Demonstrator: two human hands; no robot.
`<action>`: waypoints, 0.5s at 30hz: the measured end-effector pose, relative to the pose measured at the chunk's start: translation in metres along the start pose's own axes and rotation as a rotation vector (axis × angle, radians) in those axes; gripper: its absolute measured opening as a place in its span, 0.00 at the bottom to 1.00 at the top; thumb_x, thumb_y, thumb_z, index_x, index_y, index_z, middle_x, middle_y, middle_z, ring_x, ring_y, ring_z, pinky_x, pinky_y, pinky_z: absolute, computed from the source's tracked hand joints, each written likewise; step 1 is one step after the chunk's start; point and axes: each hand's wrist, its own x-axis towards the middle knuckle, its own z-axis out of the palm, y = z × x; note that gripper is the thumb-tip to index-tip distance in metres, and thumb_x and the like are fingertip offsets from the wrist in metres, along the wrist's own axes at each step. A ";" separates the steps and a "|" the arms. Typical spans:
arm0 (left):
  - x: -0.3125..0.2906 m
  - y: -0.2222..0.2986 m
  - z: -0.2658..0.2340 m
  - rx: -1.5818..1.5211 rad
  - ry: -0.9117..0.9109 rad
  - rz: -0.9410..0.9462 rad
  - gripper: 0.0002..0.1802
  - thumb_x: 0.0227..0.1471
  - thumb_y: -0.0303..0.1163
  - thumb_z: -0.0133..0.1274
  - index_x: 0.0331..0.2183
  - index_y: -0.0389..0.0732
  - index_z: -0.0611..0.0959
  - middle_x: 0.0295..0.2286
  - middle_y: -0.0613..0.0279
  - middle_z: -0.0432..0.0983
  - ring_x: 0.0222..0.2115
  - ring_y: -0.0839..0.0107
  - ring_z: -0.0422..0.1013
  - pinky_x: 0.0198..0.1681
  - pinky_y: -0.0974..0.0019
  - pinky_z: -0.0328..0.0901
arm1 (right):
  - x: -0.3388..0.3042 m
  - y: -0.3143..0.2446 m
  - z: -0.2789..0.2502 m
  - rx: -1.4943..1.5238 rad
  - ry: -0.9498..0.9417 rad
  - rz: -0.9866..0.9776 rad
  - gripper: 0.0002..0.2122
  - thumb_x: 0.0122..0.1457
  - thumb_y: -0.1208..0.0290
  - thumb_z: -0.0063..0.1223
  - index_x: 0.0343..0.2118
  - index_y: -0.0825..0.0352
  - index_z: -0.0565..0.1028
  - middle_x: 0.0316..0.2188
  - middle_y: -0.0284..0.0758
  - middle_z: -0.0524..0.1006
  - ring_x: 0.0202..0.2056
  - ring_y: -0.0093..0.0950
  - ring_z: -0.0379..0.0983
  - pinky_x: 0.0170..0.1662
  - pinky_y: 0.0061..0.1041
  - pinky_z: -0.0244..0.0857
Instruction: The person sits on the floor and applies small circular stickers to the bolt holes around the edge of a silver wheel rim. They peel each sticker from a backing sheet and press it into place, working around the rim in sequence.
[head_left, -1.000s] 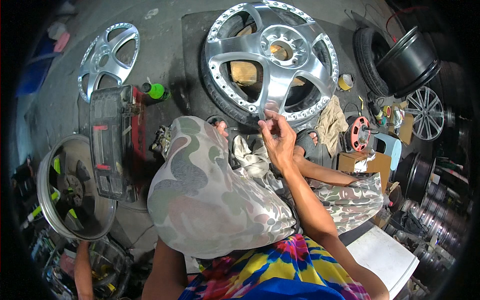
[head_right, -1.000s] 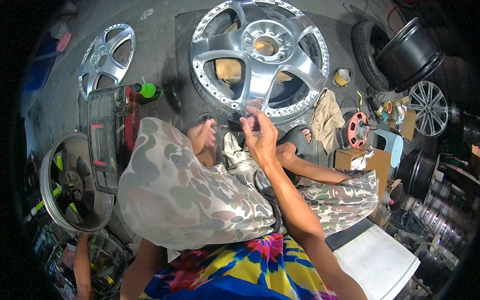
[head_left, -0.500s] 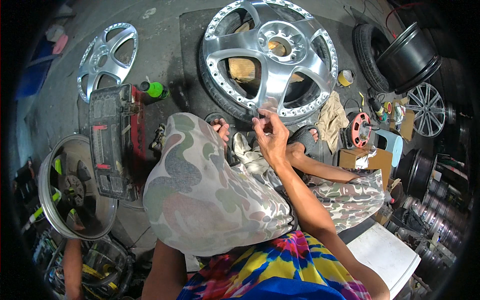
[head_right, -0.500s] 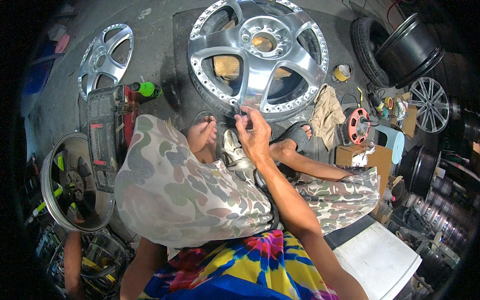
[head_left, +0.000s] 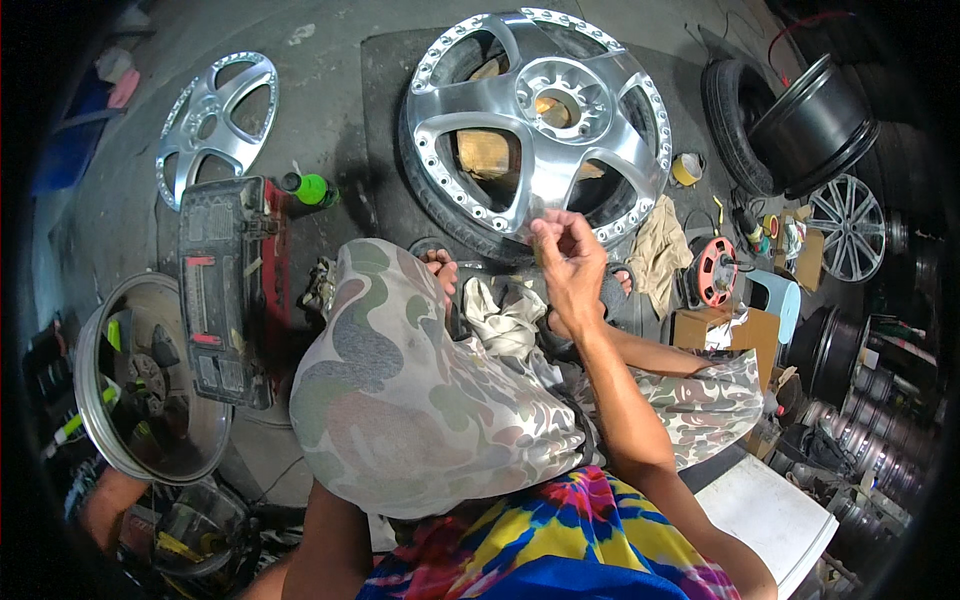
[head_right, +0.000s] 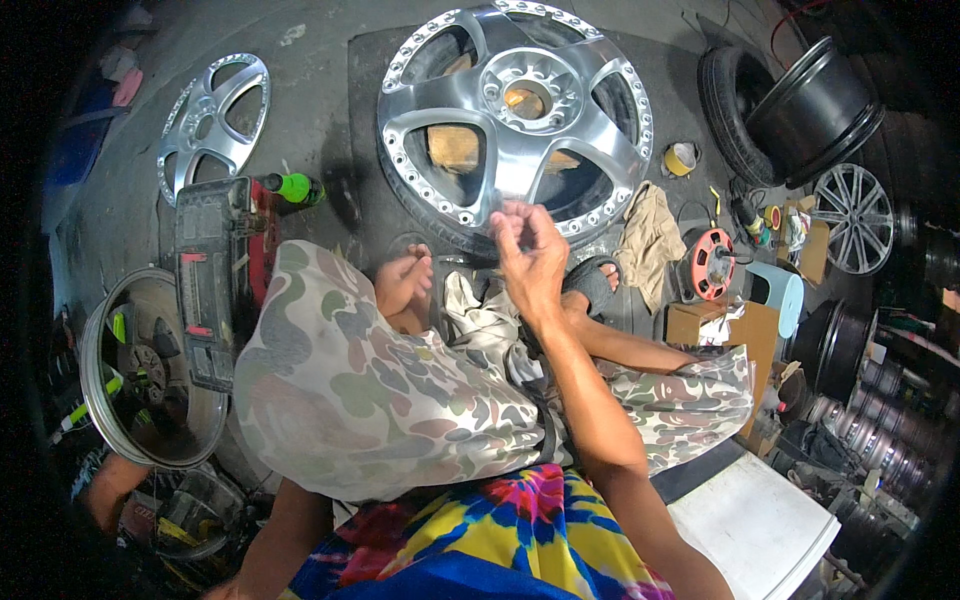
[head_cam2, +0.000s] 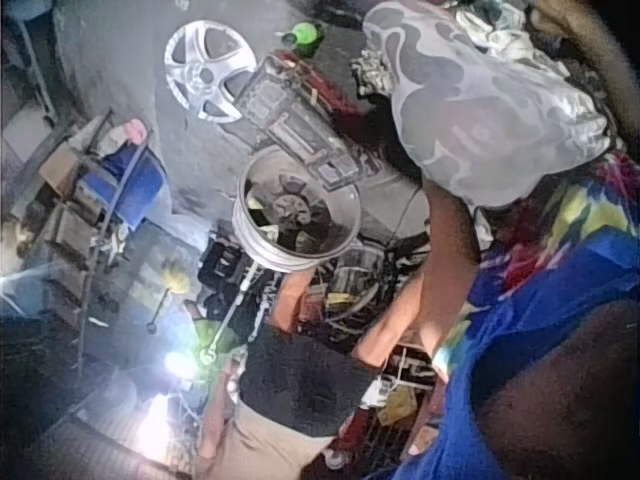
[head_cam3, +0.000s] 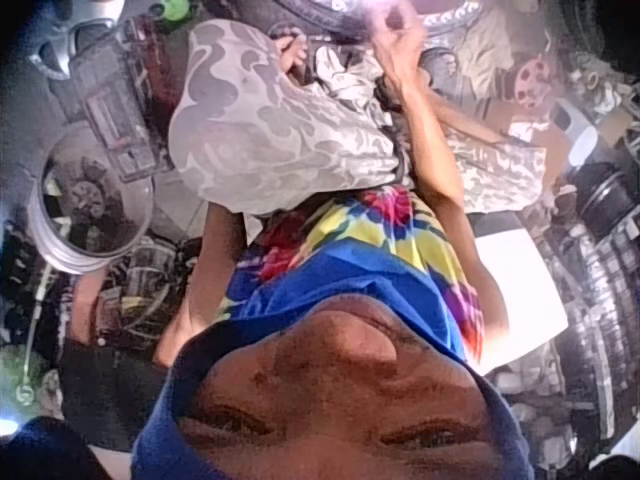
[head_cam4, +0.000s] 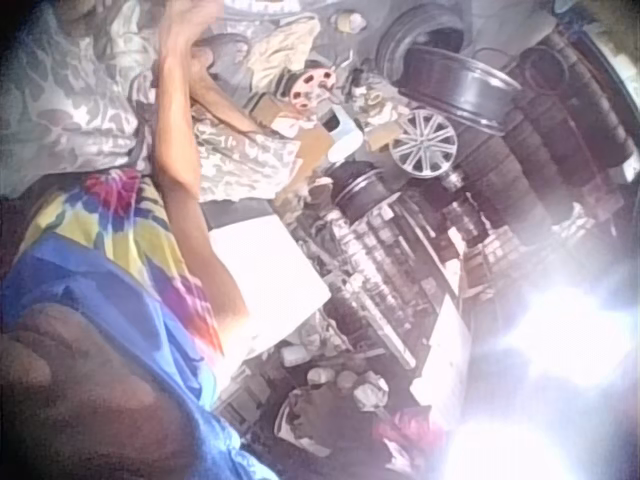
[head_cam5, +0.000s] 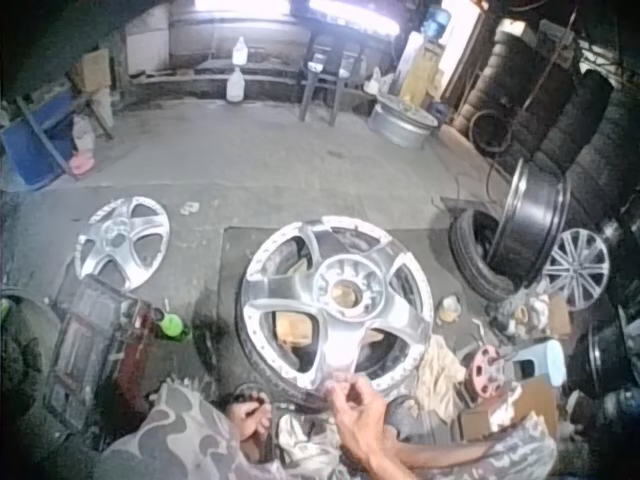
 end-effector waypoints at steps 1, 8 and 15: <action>-0.002 0.005 0.007 0.048 0.034 0.002 0.24 0.70 0.47 0.59 0.34 0.32 0.88 0.24 0.62 0.81 0.22 0.77 0.75 0.28 0.71 0.67 | 0.005 -0.003 -0.004 0.027 0.013 0.044 0.07 0.70 0.73 0.64 0.45 0.71 0.81 0.31 0.29 0.84 0.31 0.15 0.76 0.37 0.18 0.72; -0.001 0.015 0.019 0.276 0.086 0.101 0.22 0.69 0.44 0.61 0.34 0.32 0.88 0.24 0.60 0.83 0.21 0.76 0.75 0.27 0.71 0.69 | 0.034 -0.028 0.024 0.087 -0.065 -0.011 0.06 0.71 0.74 0.62 0.43 0.72 0.80 0.30 0.31 0.84 0.31 0.18 0.81 0.38 0.20 0.75; 0.017 -0.044 -0.017 0.535 0.005 0.567 0.21 0.69 0.42 0.61 0.33 0.32 0.88 0.25 0.59 0.83 0.22 0.75 0.76 0.29 0.71 0.70 | 0.059 -0.026 0.067 -0.040 -0.073 -0.056 0.06 0.72 0.75 0.60 0.44 0.72 0.77 0.29 0.26 0.77 0.32 0.16 0.76 0.43 0.22 0.78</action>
